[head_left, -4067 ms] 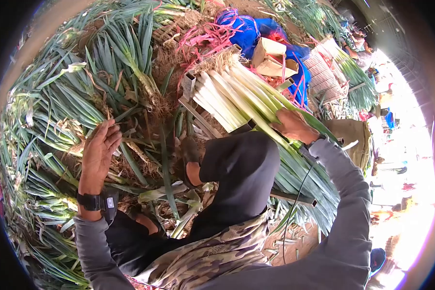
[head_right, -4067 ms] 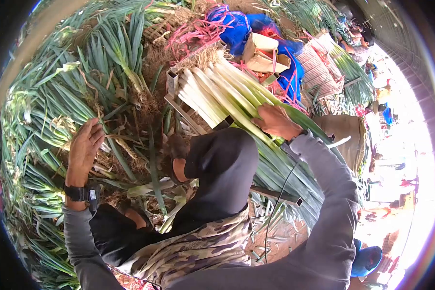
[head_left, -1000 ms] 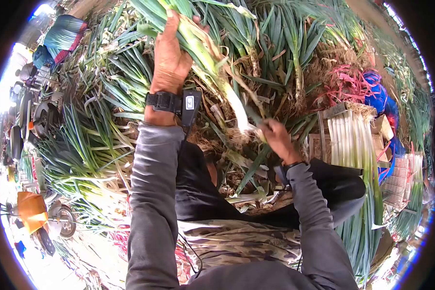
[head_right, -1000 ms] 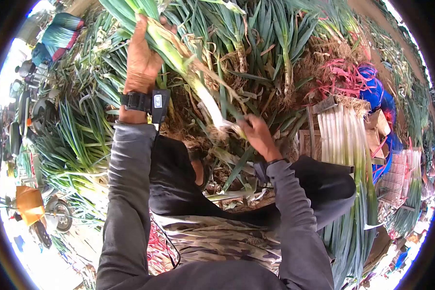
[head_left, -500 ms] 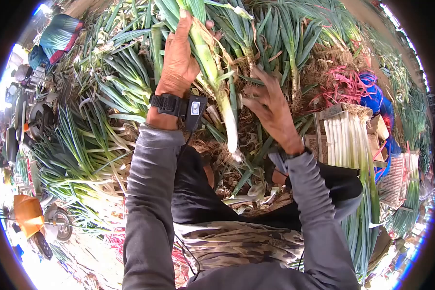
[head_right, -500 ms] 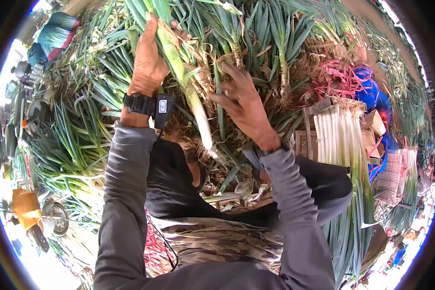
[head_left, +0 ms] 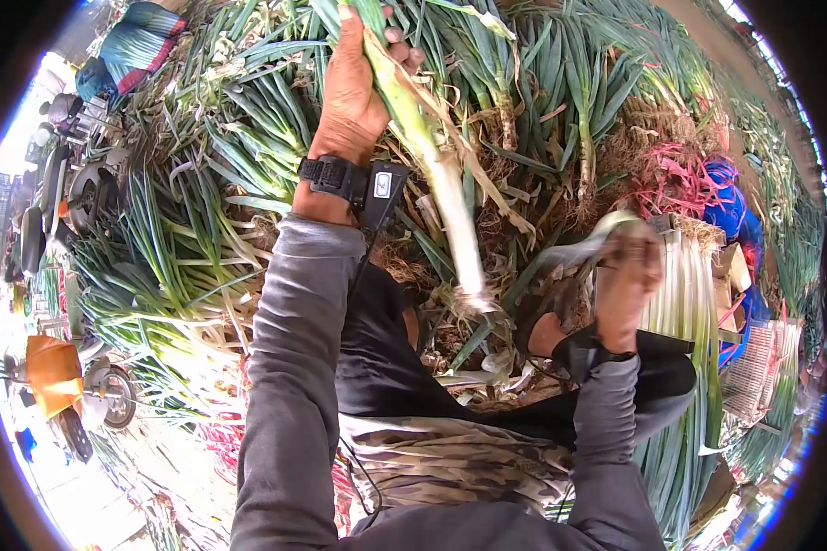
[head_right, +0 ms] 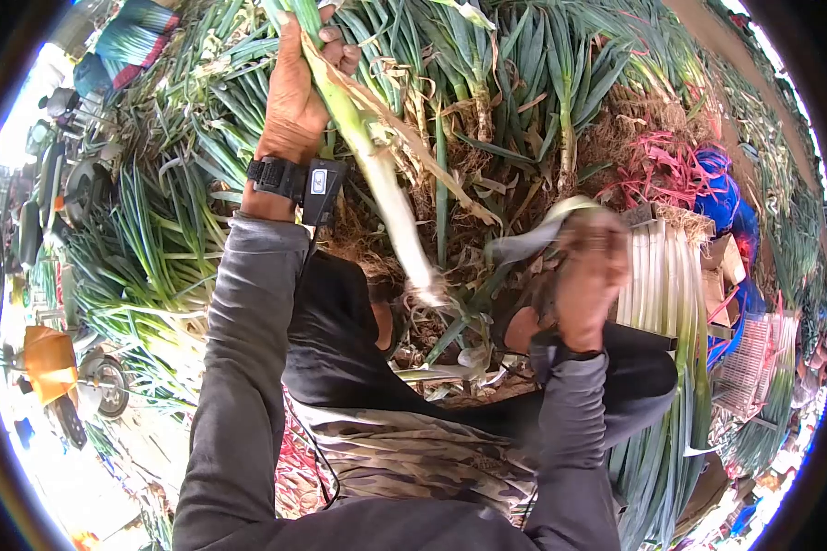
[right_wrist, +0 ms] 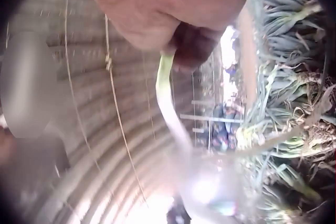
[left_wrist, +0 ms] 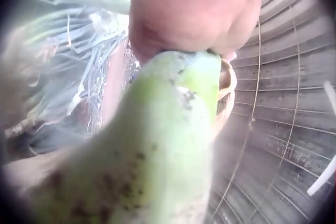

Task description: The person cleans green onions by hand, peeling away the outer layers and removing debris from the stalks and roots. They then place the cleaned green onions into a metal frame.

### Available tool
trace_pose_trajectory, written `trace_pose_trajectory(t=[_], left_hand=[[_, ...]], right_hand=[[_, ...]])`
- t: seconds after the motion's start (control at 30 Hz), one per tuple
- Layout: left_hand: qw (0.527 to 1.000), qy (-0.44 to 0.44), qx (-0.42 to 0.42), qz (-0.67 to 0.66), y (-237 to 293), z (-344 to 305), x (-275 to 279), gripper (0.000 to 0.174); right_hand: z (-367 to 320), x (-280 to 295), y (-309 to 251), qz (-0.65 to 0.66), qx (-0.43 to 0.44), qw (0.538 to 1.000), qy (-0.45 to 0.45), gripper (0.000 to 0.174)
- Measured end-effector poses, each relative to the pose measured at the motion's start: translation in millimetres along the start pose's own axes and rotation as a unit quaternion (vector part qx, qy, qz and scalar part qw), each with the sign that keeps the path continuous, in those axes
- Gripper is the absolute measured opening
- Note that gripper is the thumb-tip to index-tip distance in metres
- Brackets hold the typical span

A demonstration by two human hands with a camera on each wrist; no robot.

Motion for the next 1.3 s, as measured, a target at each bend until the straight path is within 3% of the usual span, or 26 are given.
trace_pose_trajectory(t=[0.03, 0.07, 0.1, 0.13, 0.17, 0.23, 0.3, 0.4, 0.47, 0.57, 0.67, 0.7, 0.8, 0.83, 0.93, 0.97, 1.07, 1.1, 1.17, 1.23, 1.27, 1.3], left_hand=[[0.996, -0.085, -0.027, -0.027, 8.4, -4.6, -20.0, 0.056], [0.999, -0.037, -0.032, 0.02, 7.3, -8.9, -13.7, 0.057], [0.997, 0.007, -0.035, 0.066, 5.9, -12.0, -10.4, 0.057], [0.992, 0.049, -0.037, 0.113, 2.7, -13.8, -7.5, 0.057], [0.989, 0.037, -0.069, 0.129, -2.2, -17.5, -15.1, 0.055], [0.993, 0.024, -0.032, 0.112, -18.9, -16.7, -20.1, 0.045], [0.994, 0.026, -0.004, 0.106, -29.3, -19.5, -25.4, 0.043], [0.99, 0.037, 0.021, 0.136, -46.0, -21.6, -37.4, 0.033], [0.99, 0.059, 0.024, 0.123, -58.6, -18.3, -35.4, 0.033], [0.991, 0.032, 0.038, 0.124, -64.7, -16.6, -39.5, 0.038], [0.991, -0.043, 0.061, 0.107, -67.0, -11.6, -40.5, 0.049], [0.989, -0.056, 0.1, 0.095, -71.1, -11.6, -37.4, 0.065], [0.994, -0.043, 0.094, 0.03, -57.1, -22.2, -49.3, 0.071], [0.992, -0.077, 0.101, 0.023, -57.8, -18.3, -46.7, 0.071], [0.984, -0.068, 0.088, 0.136, -70.5, -15.8, -28.4, 0.059], [0.99, -0.068, 0.092, 0.08, -73.7, -8.8, -19.5, 0.055], [0.988, -0.092, 0.079, 0.096, -64.6, -20.7, -40.2, 0.053], [0.99, -0.087, 0.076, 0.083, -62.8, -20.5, -39.7, 0.053], [0.992, -0.042, 0.071, 0.094, -59.3, -23.4, -29.2, 0.053], [0.99, -0.041, 0.101, 0.086, -77.4, -22.7, -40.9, 0.051], [0.988, -0.049, 0.122, 0.083, -82.8, -25.5, -45.6, 0.051], [0.991, -0.034, 0.104, 0.082, -83.6, -22.8, -47.5, 0.049]], right_hand=[[6.0, 27.2, 23.9, 0.019, -0.033, 0.997, 0.061, 0.013], [3.6, 44.7, 70.5, 0.178, -0.135, 0.967, 0.123, 0.017], [6.1, 25.8, 92.0, -0.063, -0.129, 0.987, -0.068, 0.02], [-0.7, -9.4, 67.3, -0.175, -0.004, 0.966, -0.189, 0.021], [-22.3, -51.0, 51.9, -0.28, 0.118, 0.903, -0.305, 0.021], [-32.2, -79.8, -13.7, -0.197, 0.193, 0.914, -0.298, 0.036], [-12.6, -95.8, -40.0, -0.095, 0.084, 0.954, -0.273, 0.047], [6.2, -128.2, -94.1, -0.099, 0.243, 0.95, -0.167, 0.049], [10.5, -158.0, -95.3, -0.145, 0.283, 0.938, -0.136, 0.046], [23.5, -188.0, -60.3, -0.194, 0.23, 0.941, -0.154, 0.041], [39.8, -191.6, -36.2, -0.158, 0.108, 0.968, -0.161, 0.032], [43.6, -192.1, -37.1, -0.148, 0.1, 0.967, -0.181, 0.026], [56.6, -194.8, -40.3, 0.002, 0.043, 0.961, -0.275, 0.023], [61.3, -192.6, -51.5, 0.083, 0.118, 0.96, -0.241, 0.023], [62.8, -192.2, -57.5, 0.123, 0.057, 0.951, -0.279, 0.02], [56.7, -185.1, -63.1, 0.098, 0.025, 0.944, -0.313, 0.019], [31.1, -170.0, -51.4, 0.238, -0.122, 0.904, -0.333, 0.019], [20.4, -162.5, -34.7, 0.33, -0.157, 0.882, -0.297, 0.019], [8.3, -152.0, -28.1, 0.348, -0.071, 0.903, -0.244, 0.017], [7.4, -152.1, 3.9, 0.49, -0.165, 0.831, -0.208, 0.017], [10.3, -153.4, 9.5, 0.516, -0.171, 0.813, -0.207, 0.017], [21.5, -148.1, -18.1, 0.49, -0.121, 0.831, -0.232, 0.016]])
Point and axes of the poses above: each hand's wrist, its own z-axis towards the middle knuckle, its own x-axis out of the back of the hand, y = z × x, the point moved 10 cm from there along z, towards the middle knuckle, and after that the axes turned 6 degrees about -z, right-handed, at the moved point
